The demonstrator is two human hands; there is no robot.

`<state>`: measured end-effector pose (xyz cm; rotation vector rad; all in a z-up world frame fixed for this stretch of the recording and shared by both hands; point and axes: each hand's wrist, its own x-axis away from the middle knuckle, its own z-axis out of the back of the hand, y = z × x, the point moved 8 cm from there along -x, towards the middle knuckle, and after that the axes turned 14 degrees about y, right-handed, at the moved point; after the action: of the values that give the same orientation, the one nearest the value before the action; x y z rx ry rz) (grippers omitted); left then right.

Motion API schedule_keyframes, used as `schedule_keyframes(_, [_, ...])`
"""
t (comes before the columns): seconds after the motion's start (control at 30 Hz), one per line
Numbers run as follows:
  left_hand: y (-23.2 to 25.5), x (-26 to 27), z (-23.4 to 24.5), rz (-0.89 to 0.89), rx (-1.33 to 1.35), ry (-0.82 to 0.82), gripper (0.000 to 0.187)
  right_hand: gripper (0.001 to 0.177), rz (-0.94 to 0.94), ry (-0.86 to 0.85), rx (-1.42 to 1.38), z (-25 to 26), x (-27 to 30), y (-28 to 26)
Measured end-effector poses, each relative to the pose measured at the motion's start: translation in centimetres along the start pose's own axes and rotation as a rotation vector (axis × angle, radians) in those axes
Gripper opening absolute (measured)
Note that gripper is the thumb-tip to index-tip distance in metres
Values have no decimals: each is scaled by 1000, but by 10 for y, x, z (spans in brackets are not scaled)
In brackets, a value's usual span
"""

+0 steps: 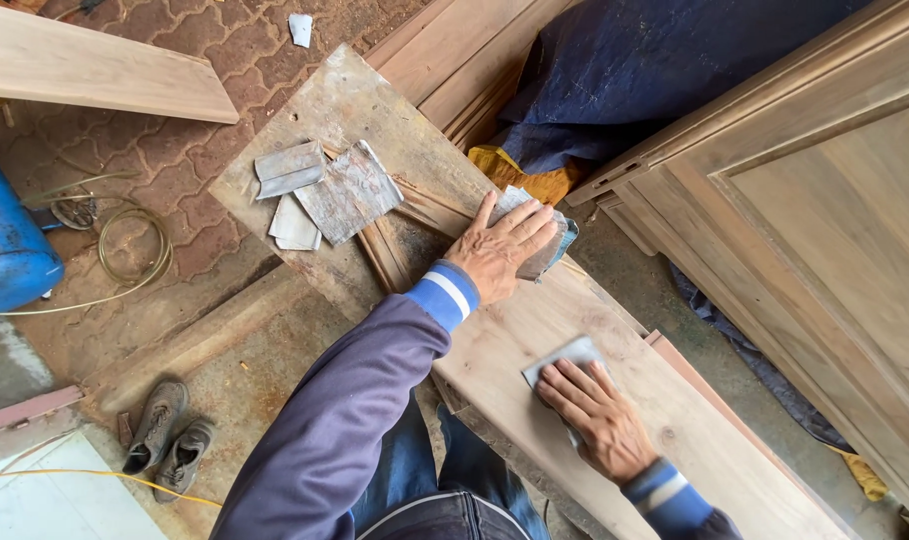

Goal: Manually sanding a wood plank with sandpaper and finishing with an electric sander.

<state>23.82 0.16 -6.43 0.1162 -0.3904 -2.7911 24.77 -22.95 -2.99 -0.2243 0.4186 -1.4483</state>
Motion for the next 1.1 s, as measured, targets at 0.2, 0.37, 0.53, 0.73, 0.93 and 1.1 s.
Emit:
schedule_keyframes(0.2, [0,-3,-10,21,66,-42,82,63,85,19,-91,-32,-107,-40])
schedule_keyframes(0.37, [-2,-5,-15,-4,-7,-36,82,67,38,22,-176,-11,-74,-56])
schedule_keyframes(0.53, [1,-1,-5,22,19,-56,81,69,-14,13,-61,-27,-16,-44])
schedule_keyframes(0.73, [2,-2,-12,18,19,-42,81,59,22,10,-151,-70,-114,-78])
schedule_keyframes(0.93, [2,-2,-9,-3,54,33,80,59,50,-15,-60,-47,-54,-87])
schedule_keyframes(1.1, [1,5,-7,-6,69,42,83,64,22,7,16,-50,-9,-90])
